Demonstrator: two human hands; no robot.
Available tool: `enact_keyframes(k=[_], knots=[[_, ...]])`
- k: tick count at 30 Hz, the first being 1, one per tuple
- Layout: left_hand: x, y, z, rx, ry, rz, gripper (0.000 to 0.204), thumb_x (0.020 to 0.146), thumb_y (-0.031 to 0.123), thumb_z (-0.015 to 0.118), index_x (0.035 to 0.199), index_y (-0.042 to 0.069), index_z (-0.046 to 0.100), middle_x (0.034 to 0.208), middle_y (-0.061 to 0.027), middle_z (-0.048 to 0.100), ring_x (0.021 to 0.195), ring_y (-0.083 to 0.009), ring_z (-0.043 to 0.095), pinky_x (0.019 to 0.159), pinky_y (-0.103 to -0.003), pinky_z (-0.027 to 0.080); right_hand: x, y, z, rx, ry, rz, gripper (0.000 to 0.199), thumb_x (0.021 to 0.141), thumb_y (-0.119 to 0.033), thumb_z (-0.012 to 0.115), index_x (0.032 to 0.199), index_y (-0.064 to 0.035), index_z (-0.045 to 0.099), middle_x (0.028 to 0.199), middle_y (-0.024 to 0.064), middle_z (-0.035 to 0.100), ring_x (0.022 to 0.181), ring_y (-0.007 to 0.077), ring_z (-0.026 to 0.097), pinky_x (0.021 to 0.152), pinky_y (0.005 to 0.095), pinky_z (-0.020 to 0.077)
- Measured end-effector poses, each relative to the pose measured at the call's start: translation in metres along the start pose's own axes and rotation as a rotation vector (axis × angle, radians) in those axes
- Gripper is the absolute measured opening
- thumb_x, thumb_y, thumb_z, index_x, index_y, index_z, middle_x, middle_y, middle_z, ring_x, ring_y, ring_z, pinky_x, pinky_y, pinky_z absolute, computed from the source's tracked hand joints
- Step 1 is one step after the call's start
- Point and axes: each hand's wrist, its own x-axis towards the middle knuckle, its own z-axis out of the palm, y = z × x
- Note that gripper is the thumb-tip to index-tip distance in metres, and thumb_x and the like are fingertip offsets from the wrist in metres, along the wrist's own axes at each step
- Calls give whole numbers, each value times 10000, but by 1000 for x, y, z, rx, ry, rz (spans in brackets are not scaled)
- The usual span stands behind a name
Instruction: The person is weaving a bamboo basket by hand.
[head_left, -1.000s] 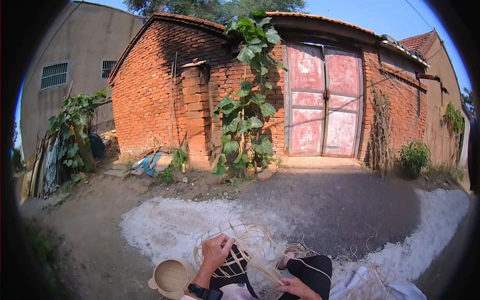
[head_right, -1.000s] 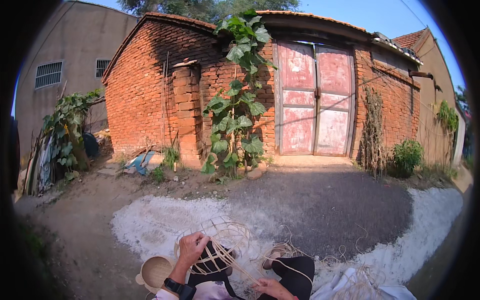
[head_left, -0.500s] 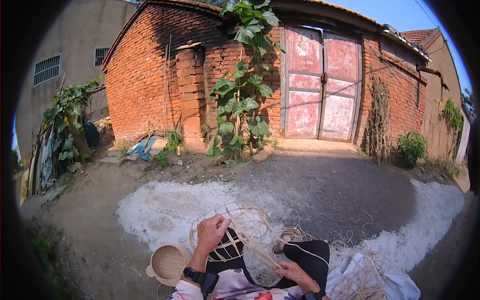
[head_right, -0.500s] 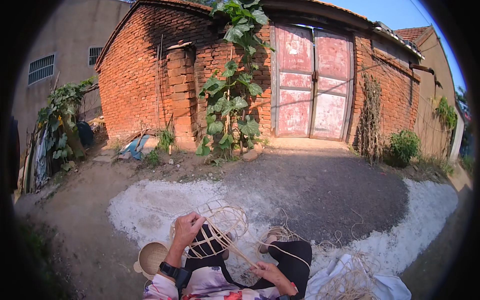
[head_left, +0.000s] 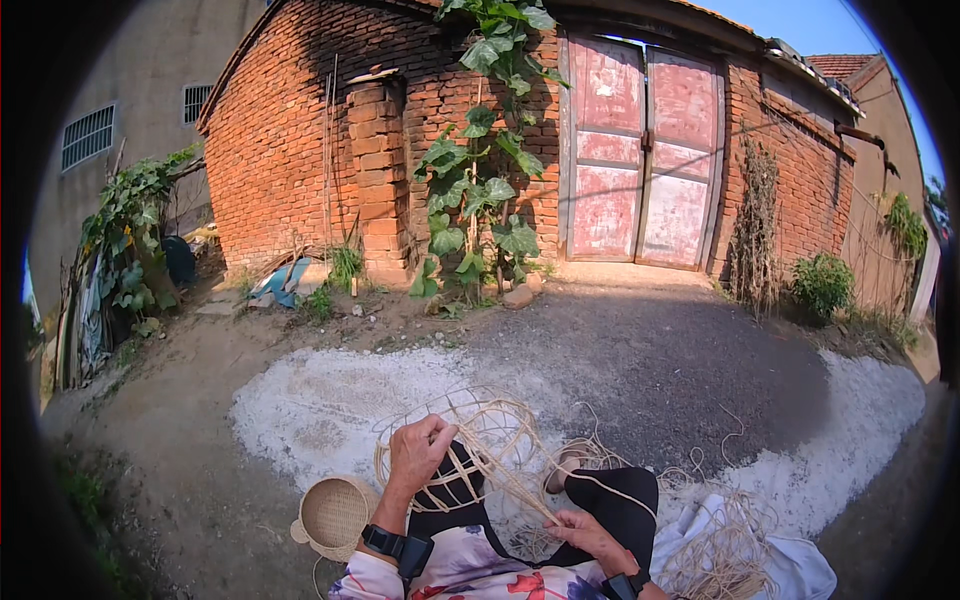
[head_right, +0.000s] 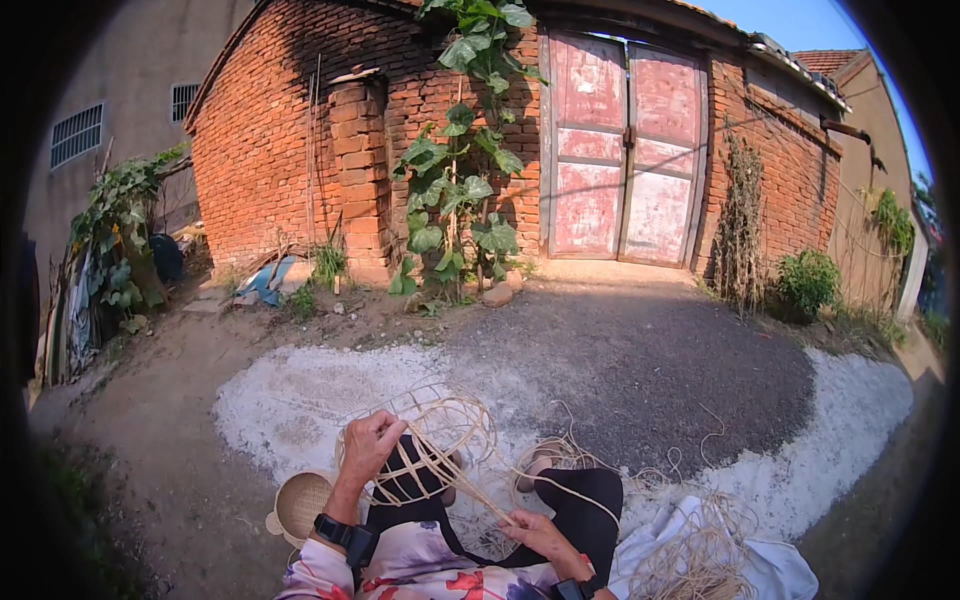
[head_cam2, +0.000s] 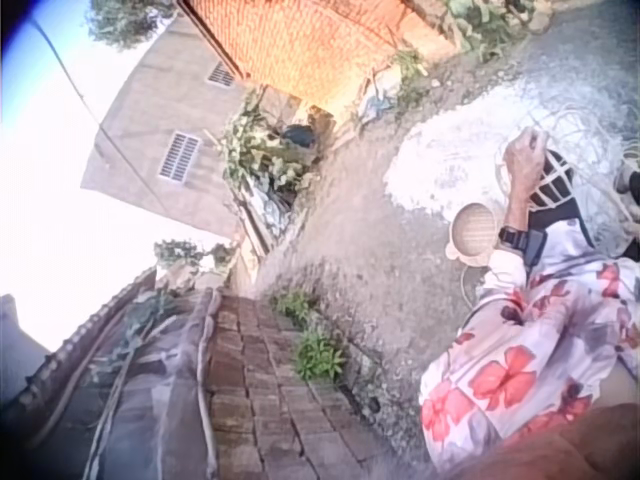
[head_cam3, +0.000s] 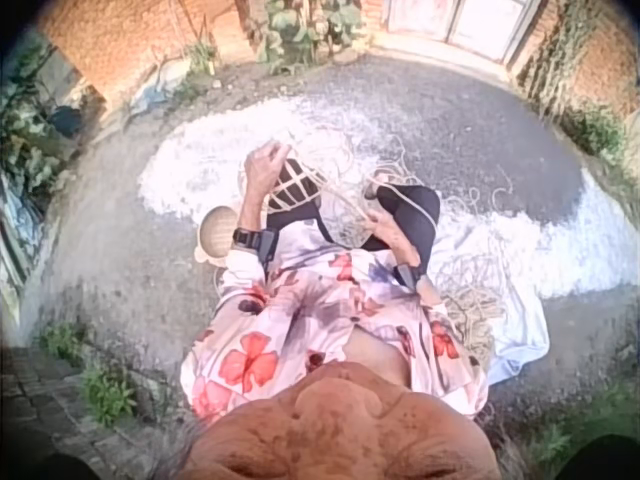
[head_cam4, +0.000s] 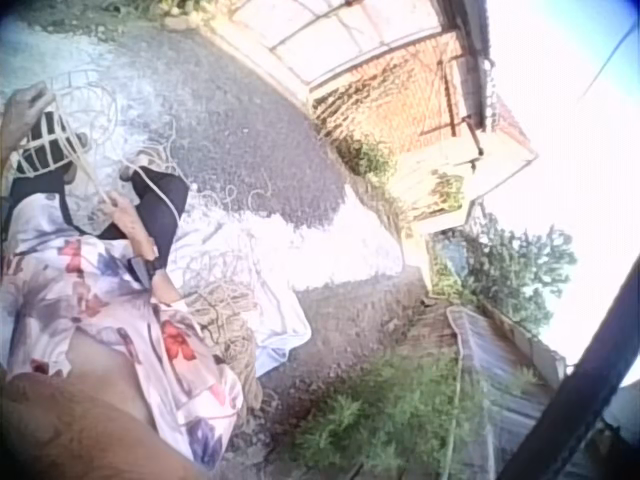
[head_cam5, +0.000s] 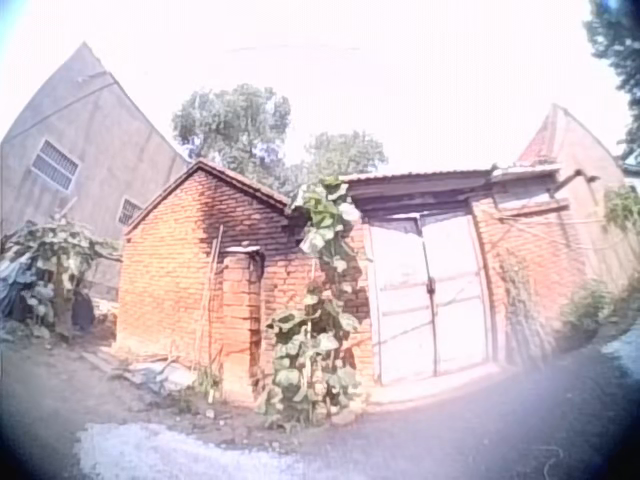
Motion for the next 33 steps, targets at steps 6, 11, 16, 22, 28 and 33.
enact_keyframes(k=[6, 11, 16, 22, 28, 33], knots=[[0, 0, 0, -12, -11, -14, 217, 814, 245, 649, 765, 34, 651, 658, -126, 646, 603, -282, 644, 577, -367, 484, 4, 7, -2, -31, -18, -2, 224, 889, -176, 635, 1058, -31, 651, 890, -33, 611, 840, 49, 524, 750, 212, 412], [1, -2, 1, -2, -23, -9, 219, 816, 256, 648, 768, 42, 651, 649, -126, 640, 595, -287, 638, 571, -375, 479, 7, 16, -3, -5, -35, -28, 224, 890, -186, 640, 1057, -36, 651, 867, -52, 593, 817, 40, 503, 727, 202, 396], [2, -3, 1, 12, -20, 12, 219, 820, 257, 647, 764, 45, 646, 642, -123, 636, 587, -287, 634, 568, -376, 477, 8, 20, -2, 39, -37, -53, 227, 889, -200, 649, 1050, -40, 655, 828, -66, 574, 778, 36, 481, 698, 197, 385], [1, -3, 0, 10, -24, 8, 218, 821, 254, 647, 761, 44, 642, 634, -117, 632, 580, -280, 630, 564, -372, 475, 8, 19, -3, 9, -26, -58, 214, 887, -212, 656, 1027, -50, 667, 810, -70, 564, 768, 35, 475, 685, 196, 380], [1, 0, -1, 5, -20, 2, 221, 820, 252, 648, 760, 39, 642, 640, -119, 635, 582, -278, 630, 570, -365, 476, 6, 17, -3, -15, -21, -67, 209, 877, -177, 646, 1041, -49, 665, 829, -63, 558, 769, 44, 471, 687, 205, 377], [1, 2, -1, 5, -18, -6, 221, 820, 251, 646, 764, 37, 643, 650, -122, 639, 593, -280, 635, 579, -364, 479, 7, 18, -3, -47, 0, -19, 221, 863, -157, 640, 1048, -39, 659, 854, -48, 562, 783, 53, 481, 705, 214, 389]])
